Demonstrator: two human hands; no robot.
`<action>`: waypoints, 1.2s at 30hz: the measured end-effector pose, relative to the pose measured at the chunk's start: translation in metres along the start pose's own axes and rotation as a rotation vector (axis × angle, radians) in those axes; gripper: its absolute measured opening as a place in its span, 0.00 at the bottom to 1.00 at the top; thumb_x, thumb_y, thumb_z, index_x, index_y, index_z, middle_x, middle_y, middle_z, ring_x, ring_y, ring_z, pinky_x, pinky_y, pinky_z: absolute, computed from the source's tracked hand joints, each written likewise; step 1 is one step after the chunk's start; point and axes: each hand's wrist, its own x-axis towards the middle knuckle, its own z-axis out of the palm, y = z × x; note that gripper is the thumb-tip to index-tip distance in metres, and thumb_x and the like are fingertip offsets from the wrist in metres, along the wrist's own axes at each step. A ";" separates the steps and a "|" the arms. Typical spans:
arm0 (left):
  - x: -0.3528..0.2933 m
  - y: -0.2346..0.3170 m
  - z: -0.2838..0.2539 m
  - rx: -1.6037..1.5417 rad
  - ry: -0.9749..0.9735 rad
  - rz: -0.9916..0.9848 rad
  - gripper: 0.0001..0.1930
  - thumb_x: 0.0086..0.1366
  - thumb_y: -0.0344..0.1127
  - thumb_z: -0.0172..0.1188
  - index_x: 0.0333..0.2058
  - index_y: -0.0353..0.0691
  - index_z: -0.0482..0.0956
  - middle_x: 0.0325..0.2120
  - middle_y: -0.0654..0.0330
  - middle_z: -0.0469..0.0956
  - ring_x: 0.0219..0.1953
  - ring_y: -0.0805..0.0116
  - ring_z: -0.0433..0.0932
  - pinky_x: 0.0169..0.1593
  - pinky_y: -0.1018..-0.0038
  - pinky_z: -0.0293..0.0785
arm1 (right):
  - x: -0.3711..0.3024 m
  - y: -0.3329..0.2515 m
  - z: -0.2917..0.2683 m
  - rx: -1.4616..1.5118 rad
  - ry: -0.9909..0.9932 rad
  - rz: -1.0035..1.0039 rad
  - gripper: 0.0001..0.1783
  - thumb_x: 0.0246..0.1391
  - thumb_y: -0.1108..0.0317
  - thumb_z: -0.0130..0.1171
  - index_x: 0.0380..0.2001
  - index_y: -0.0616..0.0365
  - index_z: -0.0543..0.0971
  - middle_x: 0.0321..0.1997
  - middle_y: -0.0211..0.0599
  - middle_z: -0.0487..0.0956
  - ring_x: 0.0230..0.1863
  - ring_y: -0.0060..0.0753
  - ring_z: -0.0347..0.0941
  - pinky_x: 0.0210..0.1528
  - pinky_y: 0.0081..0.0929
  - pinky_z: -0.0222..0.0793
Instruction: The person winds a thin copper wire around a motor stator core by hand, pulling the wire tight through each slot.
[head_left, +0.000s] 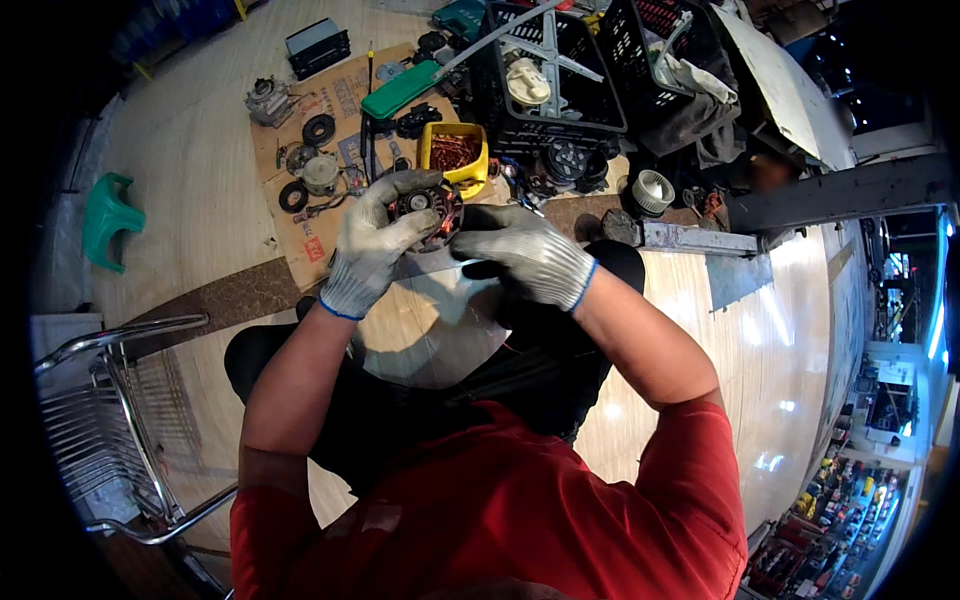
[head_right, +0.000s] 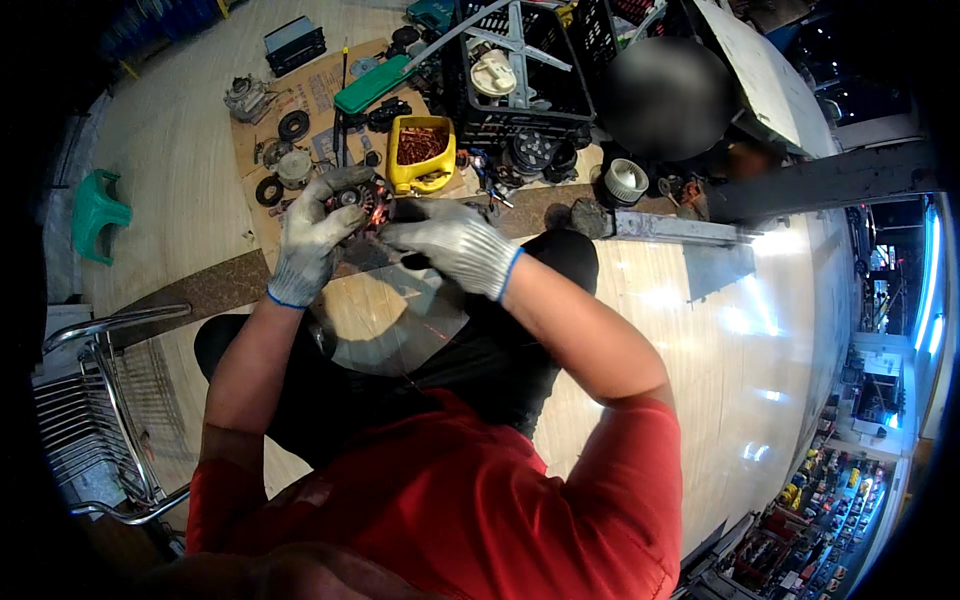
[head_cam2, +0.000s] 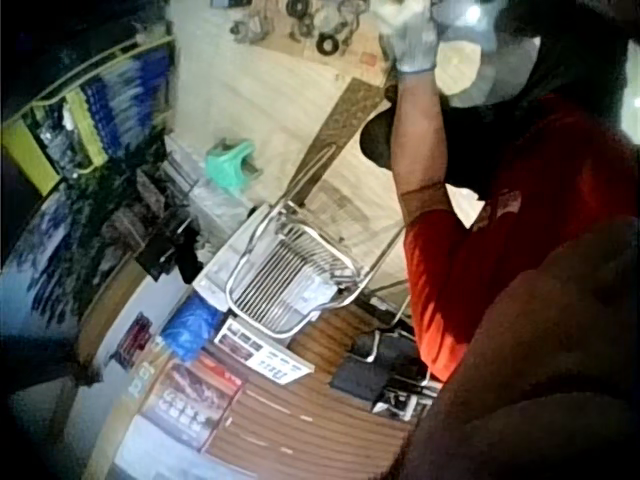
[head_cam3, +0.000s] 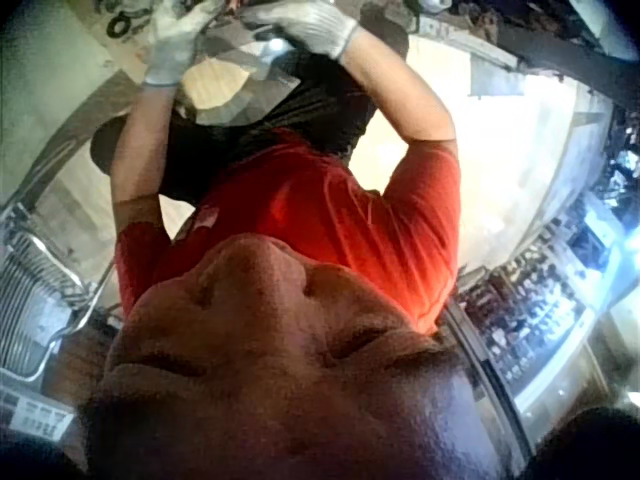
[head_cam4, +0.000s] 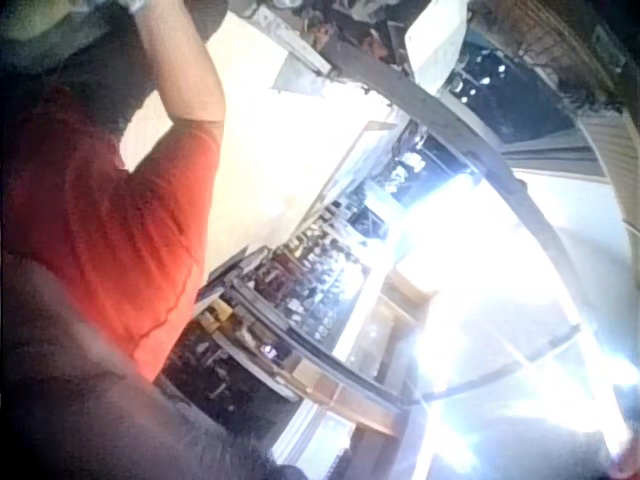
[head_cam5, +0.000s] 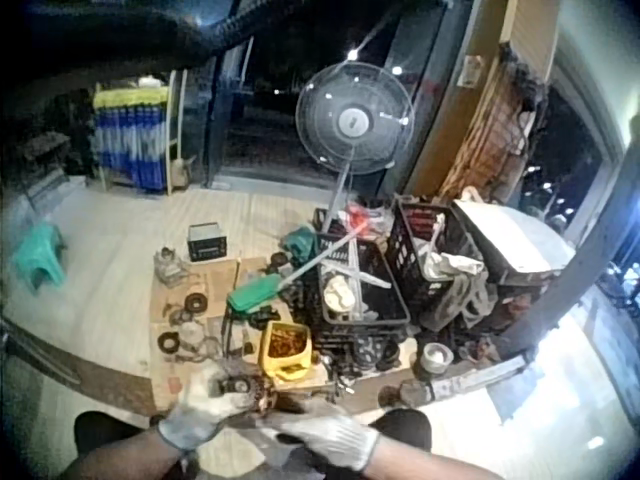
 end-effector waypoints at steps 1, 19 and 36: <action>-0.002 0.001 -0.002 0.071 0.019 0.010 0.22 0.58 0.30 0.62 0.51 0.29 0.75 0.42 0.56 0.79 0.42 0.71 0.78 0.47 0.77 0.76 | 0.010 -0.014 0.013 0.515 -0.043 0.435 0.18 0.59 0.78 0.53 0.53 0.61 0.77 0.53 0.38 0.78 0.49 0.29 0.78 0.48 0.27 0.78; 0.003 -0.026 -0.009 -0.434 0.061 -0.120 0.23 0.68 0.40 0.58 0.57 0.34 0.69 0.51 0.53 0.76 0.52 0.62 0.78 0.55 0.67 0.76 | -0.055 0.015 0.002 -0.590 0.183 0.032 0.14 0.62 0.62 0.51 0.44 0.54 0.82 0.40 0.44 0.81 0.41 0.42 0.79 0.42 0.34 0.74; 0.008 -0.049 -0.039 -0.692 -0.057 -0.232 0.25 0.71 0.39 0.51 0.61 0.31 0.65 0.59 0.45 0.69 0.61 0.53 0.70 0.67 0.59 0.63 | -0.400 0.135 -0.073 -0.812 0.396 0.802 0.12 0.62 0.62 0.53 0.46 0.44 0.81 0.42 0.37 0.83 0.42 0.44 0.79 0.43 0.35 0.75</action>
